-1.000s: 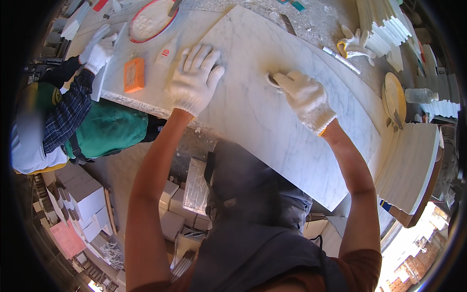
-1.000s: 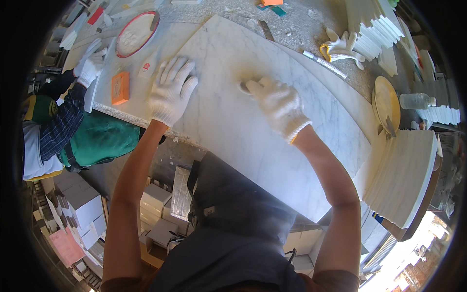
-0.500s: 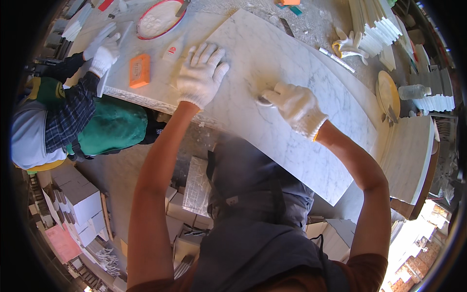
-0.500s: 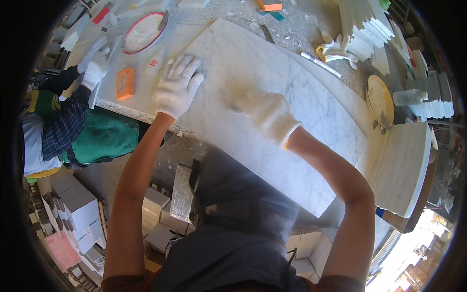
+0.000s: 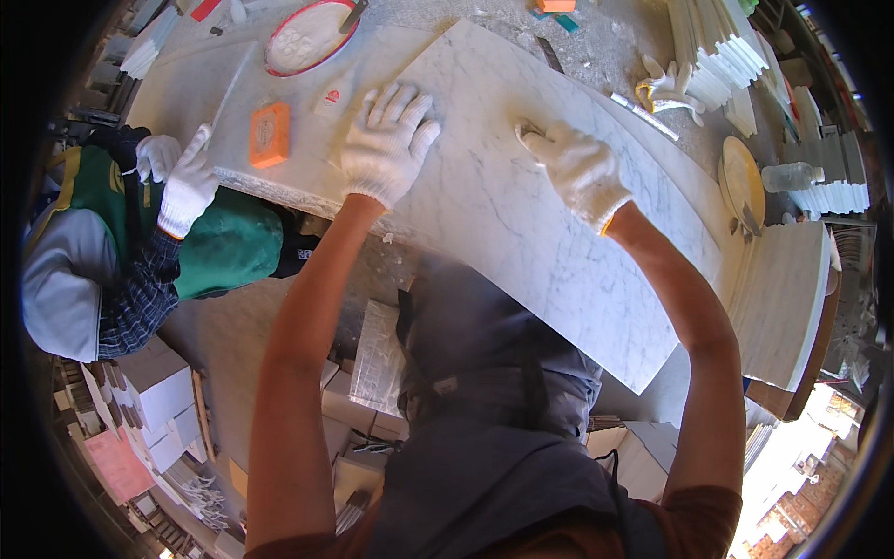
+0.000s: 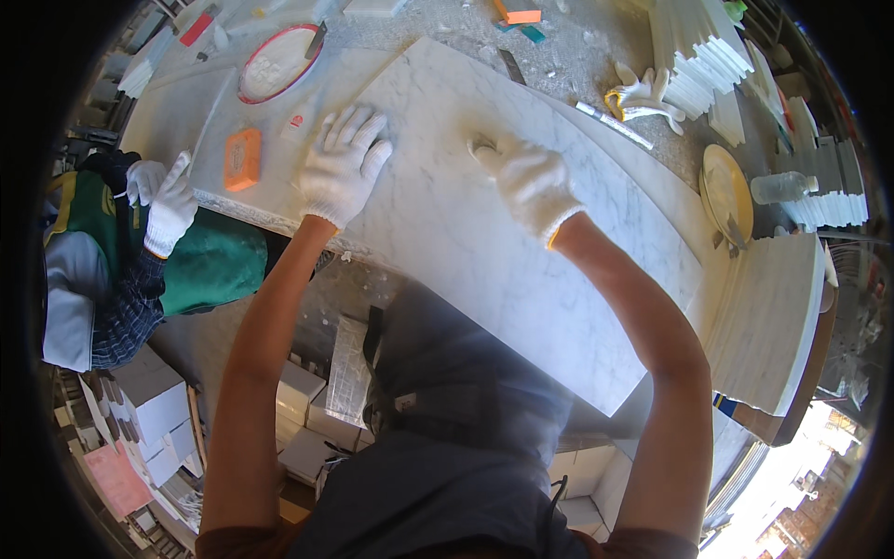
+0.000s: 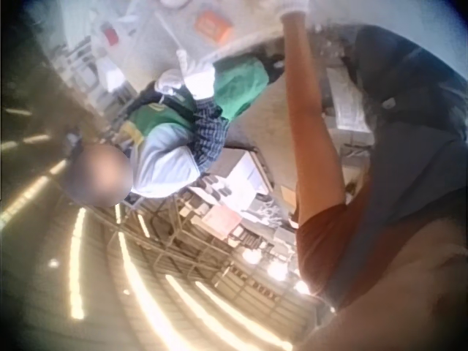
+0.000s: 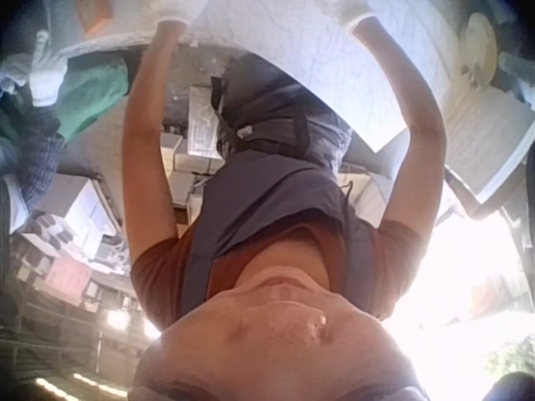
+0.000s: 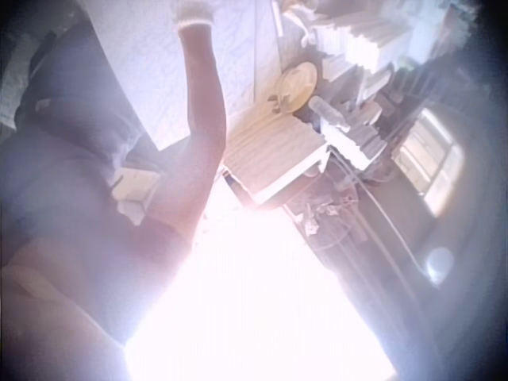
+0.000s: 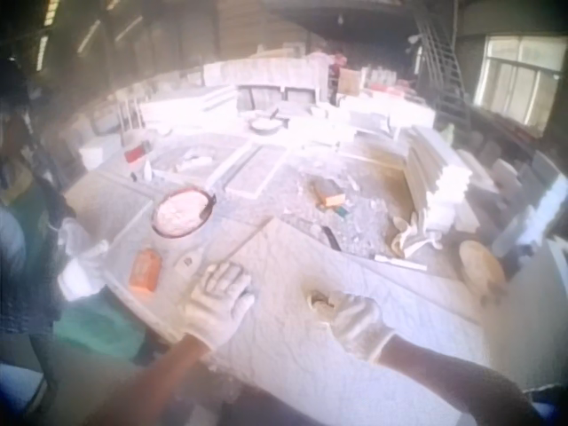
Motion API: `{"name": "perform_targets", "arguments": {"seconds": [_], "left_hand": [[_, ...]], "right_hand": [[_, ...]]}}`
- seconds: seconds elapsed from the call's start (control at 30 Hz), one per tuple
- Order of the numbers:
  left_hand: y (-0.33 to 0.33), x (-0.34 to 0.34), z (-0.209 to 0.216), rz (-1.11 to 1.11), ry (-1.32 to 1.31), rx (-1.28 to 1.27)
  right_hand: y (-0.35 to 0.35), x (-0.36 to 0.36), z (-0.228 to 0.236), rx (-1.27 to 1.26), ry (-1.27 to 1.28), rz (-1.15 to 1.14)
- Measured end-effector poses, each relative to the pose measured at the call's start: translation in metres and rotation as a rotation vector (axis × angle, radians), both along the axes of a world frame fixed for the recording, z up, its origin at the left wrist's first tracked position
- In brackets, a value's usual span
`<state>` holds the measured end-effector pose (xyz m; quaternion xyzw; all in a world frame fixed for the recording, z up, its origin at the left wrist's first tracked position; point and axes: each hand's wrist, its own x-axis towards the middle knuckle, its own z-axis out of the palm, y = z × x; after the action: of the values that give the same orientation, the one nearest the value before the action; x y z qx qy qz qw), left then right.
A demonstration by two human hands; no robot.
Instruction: The person applies a white paste into the joint between two marble tiles using a small yellow plastic spatula, then smooths the surface with gloved fingers. The person repeatedly fills and wipes the joint area, then lifts and repositions the tile before placing it back on the workbench.
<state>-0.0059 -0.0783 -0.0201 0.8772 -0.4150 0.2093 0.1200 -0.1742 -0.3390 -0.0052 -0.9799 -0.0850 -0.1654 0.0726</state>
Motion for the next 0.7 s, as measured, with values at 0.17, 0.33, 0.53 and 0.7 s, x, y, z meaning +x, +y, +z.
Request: {"name": "perform_targets", "arguments": {"seconds": [0.17, 0.33, 0.53, 0.7], "left_hand": [[0.000, 0.000, 0.000, -0.015, 0.002, -0.018], [-0.001, 0.001, -0.002, 0.009, -0.014, 0.028], [0.001, 0.001, -0.003, -0.012, -0.011, 0.004], [-0.001, 0.003, -0.004, -0.020, 0.045, -0.022]], "right_hand": [[-0.006, 0.007, -0.009, 0.074, 0.206, 0.027], [0.004, 0.011, 0.021, -0.205, 0.289, 0.043], [0.005, 0.016, 0.028, -0.207, 0.200, 0.048], [0.003, 0.015, 0.018, 0.027, 0.157, 0.004]]}}
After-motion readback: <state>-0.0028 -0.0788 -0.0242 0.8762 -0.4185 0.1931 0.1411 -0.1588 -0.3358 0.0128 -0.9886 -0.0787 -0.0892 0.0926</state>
